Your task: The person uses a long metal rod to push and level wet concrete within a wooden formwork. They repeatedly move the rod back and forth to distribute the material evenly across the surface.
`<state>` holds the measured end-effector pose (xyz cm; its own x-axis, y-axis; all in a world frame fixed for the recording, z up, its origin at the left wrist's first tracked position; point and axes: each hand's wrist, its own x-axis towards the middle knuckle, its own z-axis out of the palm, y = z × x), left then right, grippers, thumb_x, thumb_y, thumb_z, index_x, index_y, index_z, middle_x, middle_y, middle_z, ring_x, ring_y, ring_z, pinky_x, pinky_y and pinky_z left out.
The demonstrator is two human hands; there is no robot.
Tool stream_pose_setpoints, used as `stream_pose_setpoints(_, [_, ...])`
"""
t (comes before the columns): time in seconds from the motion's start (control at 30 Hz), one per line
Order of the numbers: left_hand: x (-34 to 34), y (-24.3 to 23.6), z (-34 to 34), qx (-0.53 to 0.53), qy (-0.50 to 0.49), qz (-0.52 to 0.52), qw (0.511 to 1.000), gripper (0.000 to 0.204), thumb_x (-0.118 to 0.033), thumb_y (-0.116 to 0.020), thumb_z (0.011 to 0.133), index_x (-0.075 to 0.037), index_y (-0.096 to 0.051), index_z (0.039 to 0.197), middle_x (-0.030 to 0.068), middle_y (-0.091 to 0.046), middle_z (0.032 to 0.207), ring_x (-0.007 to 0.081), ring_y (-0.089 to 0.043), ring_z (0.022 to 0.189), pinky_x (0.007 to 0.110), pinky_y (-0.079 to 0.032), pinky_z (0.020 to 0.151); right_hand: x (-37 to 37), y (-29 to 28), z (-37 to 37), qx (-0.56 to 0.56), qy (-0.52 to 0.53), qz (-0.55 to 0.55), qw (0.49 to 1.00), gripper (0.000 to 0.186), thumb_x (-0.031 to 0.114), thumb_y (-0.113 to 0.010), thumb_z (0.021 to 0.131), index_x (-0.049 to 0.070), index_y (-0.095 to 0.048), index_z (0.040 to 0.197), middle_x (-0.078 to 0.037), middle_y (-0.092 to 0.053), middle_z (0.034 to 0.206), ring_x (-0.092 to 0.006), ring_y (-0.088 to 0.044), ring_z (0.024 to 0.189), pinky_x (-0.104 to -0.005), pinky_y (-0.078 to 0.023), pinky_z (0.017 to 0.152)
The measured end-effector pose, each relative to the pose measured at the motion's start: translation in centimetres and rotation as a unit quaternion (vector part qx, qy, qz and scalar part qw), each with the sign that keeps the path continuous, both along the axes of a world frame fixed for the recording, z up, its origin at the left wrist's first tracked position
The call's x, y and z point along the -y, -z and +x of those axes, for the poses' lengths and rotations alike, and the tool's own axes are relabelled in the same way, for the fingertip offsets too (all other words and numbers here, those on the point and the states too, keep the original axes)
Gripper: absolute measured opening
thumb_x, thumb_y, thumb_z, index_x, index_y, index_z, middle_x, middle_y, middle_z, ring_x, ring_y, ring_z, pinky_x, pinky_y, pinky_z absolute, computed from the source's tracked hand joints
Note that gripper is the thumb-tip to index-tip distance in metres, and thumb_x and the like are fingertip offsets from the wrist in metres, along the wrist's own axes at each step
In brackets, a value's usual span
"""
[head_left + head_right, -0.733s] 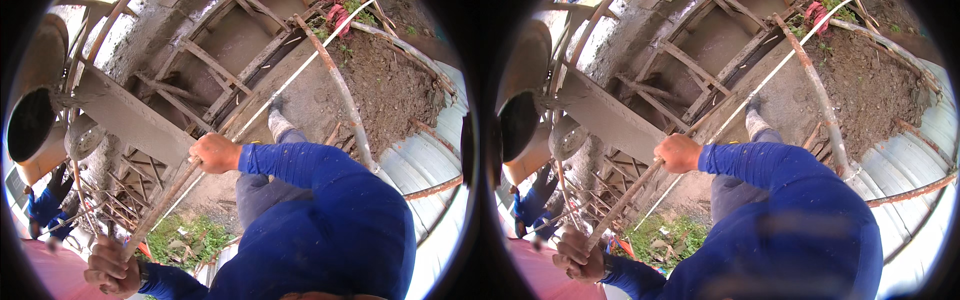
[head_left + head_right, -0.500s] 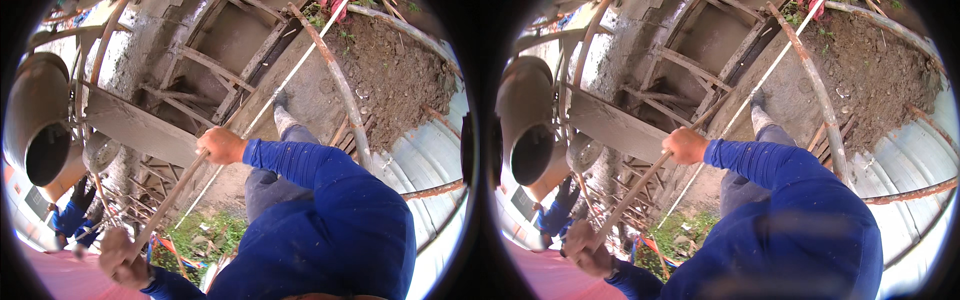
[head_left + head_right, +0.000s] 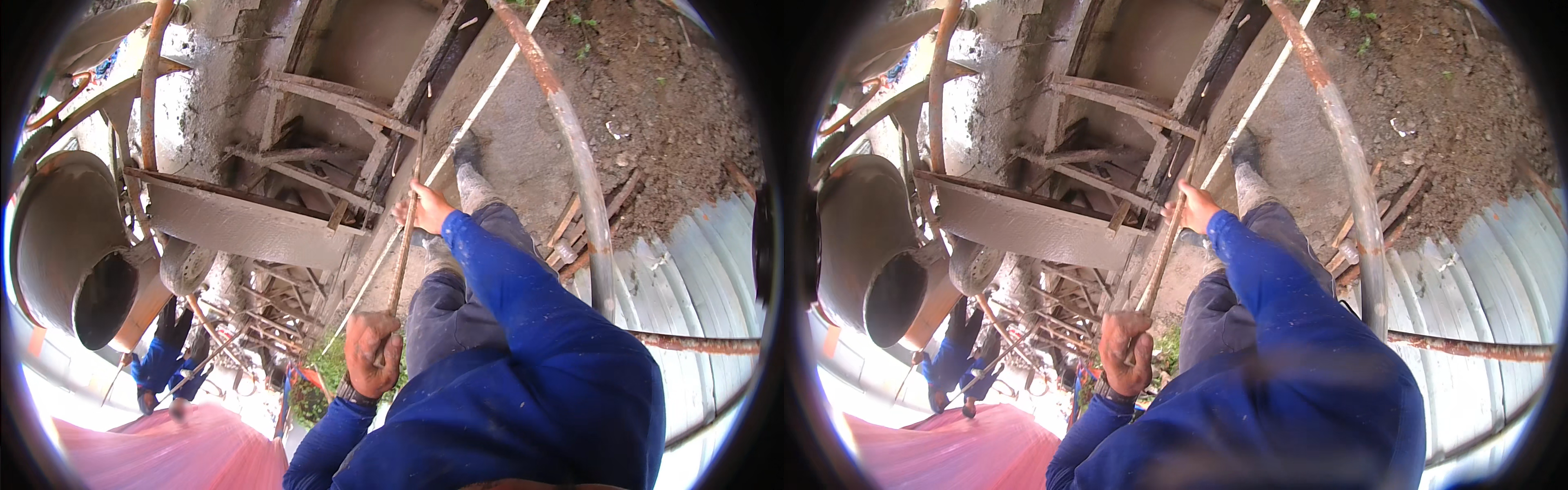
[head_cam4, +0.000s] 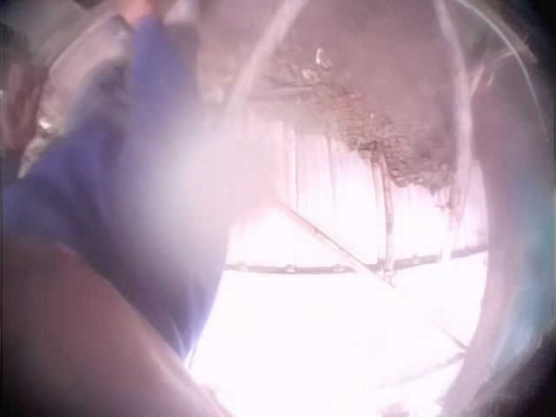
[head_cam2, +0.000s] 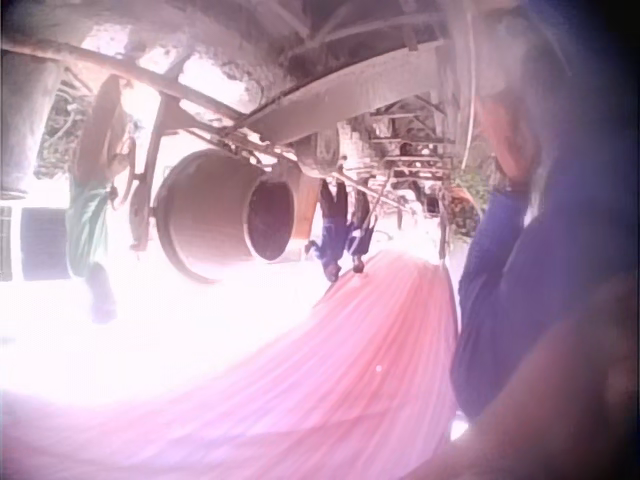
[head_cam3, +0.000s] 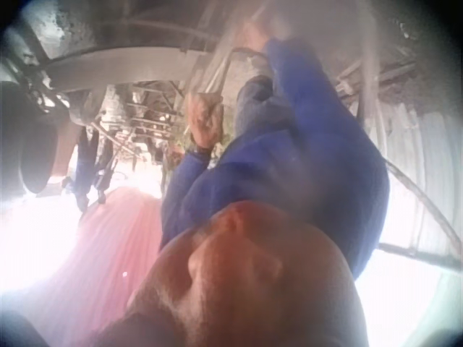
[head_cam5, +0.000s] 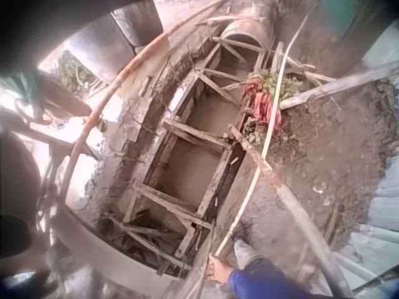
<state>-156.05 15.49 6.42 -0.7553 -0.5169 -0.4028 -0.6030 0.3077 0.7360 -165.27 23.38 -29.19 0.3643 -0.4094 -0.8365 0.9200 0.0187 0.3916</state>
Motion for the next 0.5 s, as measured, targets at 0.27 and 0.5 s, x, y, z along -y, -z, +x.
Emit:
stream_pose_setpoints(0.27, [4.3, -1.1, -2.0, 0.357, 0.214, 0.143, 0.898, 0.075, -0.022, -0.075, 0.091, 0.005, -0.042, 0.152, 0.0326, -0.045, 0.155, 0.0491, -0.047, 0.142, 0.05, -0.047, 0.111, 2.4, 6.5, 7.1, -0.125, -0.108, 0.153, 0.974, 0.02, 0.007, -0.044, 0.093, 0.006, -0.052, 0.075, -0.009, -0.05, 0.059, -0.0241, -0.052, 0.047, -0.0435, -0.041, 0.044])
stream_pose_setpoints(0.5, [-0.9, 7.5, 2.3, 0.392, 0.151, 0.128, 0.898, 0.05, -0.017, -0.059, 0.101, 0.012, -0.047, 0.14, 0.0384, -0.061, 0.122, 0.0517, -0.063, 0.11, 0.054, -0.051, 0.097, 1.8, 12.0, 6.1, -0.033, -0.053, 0.15, 0.987, 0.012, 0.013, -0.053, 0.097, 0.008, -0.053, 0.086, -0.008, -0.051, 0.066, -0.0231, -0.05, 0.051, -0.0437, -0.041, 0.047])
